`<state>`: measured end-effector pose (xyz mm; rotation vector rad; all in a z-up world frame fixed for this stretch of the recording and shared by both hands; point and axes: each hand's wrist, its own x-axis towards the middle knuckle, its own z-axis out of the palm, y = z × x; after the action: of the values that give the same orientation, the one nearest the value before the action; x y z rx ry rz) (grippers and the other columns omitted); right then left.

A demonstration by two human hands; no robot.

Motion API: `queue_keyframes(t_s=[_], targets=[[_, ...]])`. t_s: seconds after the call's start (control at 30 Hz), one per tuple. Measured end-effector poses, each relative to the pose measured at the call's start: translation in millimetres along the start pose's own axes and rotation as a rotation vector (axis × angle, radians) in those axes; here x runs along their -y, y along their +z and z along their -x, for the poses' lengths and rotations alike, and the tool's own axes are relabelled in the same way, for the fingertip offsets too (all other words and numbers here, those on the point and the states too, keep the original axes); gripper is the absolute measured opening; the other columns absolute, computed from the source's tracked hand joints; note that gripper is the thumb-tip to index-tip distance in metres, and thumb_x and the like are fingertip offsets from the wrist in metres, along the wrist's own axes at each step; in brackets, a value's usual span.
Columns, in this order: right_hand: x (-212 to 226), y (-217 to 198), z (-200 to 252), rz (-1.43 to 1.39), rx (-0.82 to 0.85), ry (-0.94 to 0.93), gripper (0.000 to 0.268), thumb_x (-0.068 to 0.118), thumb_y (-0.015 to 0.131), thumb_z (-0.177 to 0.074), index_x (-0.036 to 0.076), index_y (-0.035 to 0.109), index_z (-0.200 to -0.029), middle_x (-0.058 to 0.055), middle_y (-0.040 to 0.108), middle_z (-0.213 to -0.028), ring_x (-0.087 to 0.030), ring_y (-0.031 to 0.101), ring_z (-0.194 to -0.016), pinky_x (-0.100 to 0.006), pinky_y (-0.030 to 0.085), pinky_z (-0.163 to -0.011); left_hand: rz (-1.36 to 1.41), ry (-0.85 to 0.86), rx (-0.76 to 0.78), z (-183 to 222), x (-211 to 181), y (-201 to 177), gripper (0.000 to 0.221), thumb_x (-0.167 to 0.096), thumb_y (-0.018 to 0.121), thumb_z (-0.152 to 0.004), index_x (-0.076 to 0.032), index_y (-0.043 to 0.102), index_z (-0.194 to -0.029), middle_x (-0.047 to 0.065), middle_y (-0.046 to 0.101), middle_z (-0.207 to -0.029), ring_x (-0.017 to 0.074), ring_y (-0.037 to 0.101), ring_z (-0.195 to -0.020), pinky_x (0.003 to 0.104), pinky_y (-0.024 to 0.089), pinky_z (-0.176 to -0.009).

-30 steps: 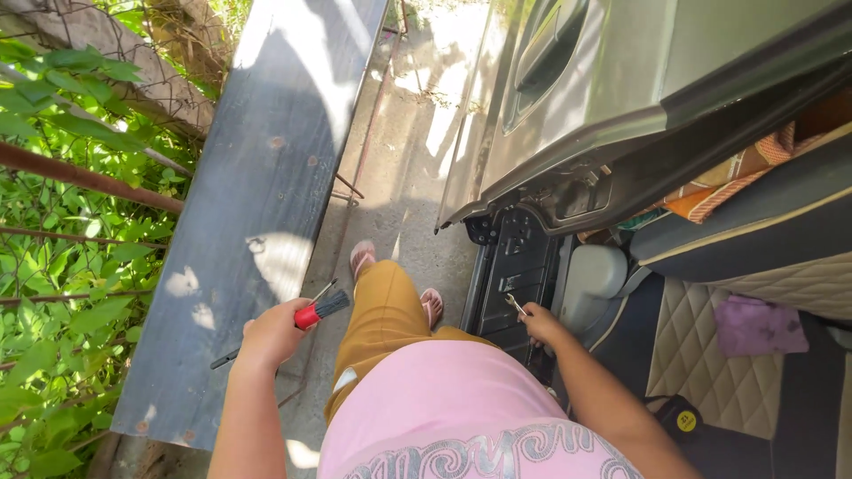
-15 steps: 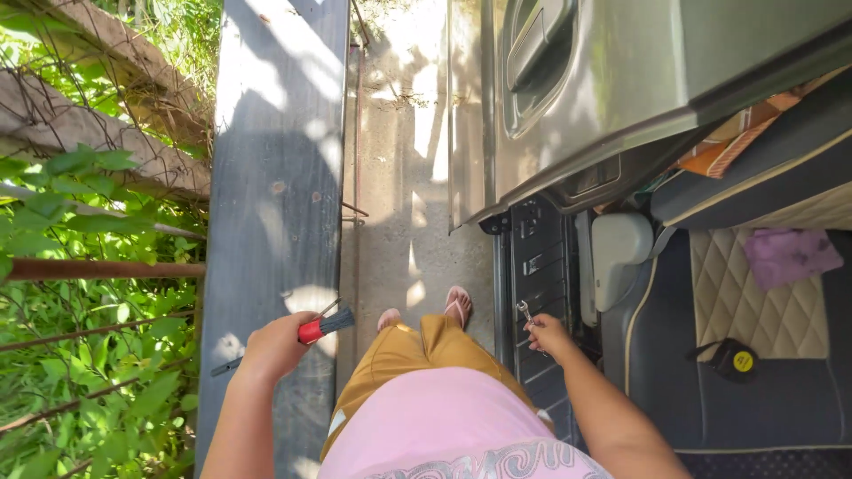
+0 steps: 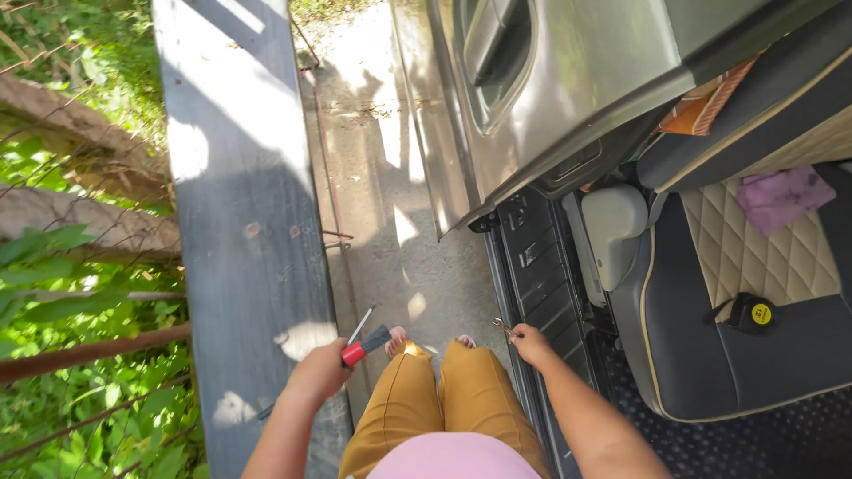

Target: Using a screwdriver and wrench to adjust and repair a car door hinge.

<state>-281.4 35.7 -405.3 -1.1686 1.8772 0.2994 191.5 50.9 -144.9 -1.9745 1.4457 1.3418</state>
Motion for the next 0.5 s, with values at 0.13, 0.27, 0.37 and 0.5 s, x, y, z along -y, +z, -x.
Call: queue_keyframes(t_s=[0.13,0.27,0.37,0.5], targets=[[-11,-14,-63,-0.064,-0.116,0.084,0.025,0.022,0.059,-0.082,0.02,0.077,-0.099,-0.006,0.078,-0.094,-0.028,0.072,-0.086,-0.039,0.053,-0.075,-0.004,0.053,0.002,-90,-18,51,0.02,-0.02,0.056,-0.086,-0.02,0.064,-0.104,0.01,0.076,-0.104,0.0329,0.072,-0.095,0.042,0.054,-0.079],[-8,-29,-100,-0.131,-0.158,0.091,0.049,0.006,0.054,-0.083,0.016,0.061,-0.131,-0.016,0.068,-0.117,-0.034,0.068,-0.098,-0.043,0.055,-0.079,0.049,0.075,0.336,-105,-70,52,0.025,-0.012,0.05,-0.095,-0.015,0.052,-0.119,0.011,0.075,-0.094,0.0217,0.072,-0.066,0.037,0.055,-0.064],[15,-49,-147,-0.181,-0.22,0.031,0.038,0.005,0.052,-0.091,0.021,0.06,-0.125,-0.013,0.07,-0.107,-0.032,0.07,-0.085,-0.043,0.056,-0.071,0.118,0.058,0.351,-143,-95,47,0.031,-0.009,0.043,-0.096,-0.015,0.049,-0.126,0.013,0.074,-0.093,0.0209,0.07,-0.064,0.036,0.056,-0.062],[43,-66,-201,-0.119,-0.337,0.008,0.026,0.012,0.056,-0.099,0.025,0.063,-0.122,-0.01,0.074,-0.11,-0.037,0.072,-0.092,-0.05,0.056,-0.074,0.199,0.071,0.289,-213,-101,60,0.02,-0.009,0.043,-0.093,-0.016,0.054,-0.109,0.011,0.071,-0.094,0.0201,0.072,-0.07,0.037,0.055,-0.068]])
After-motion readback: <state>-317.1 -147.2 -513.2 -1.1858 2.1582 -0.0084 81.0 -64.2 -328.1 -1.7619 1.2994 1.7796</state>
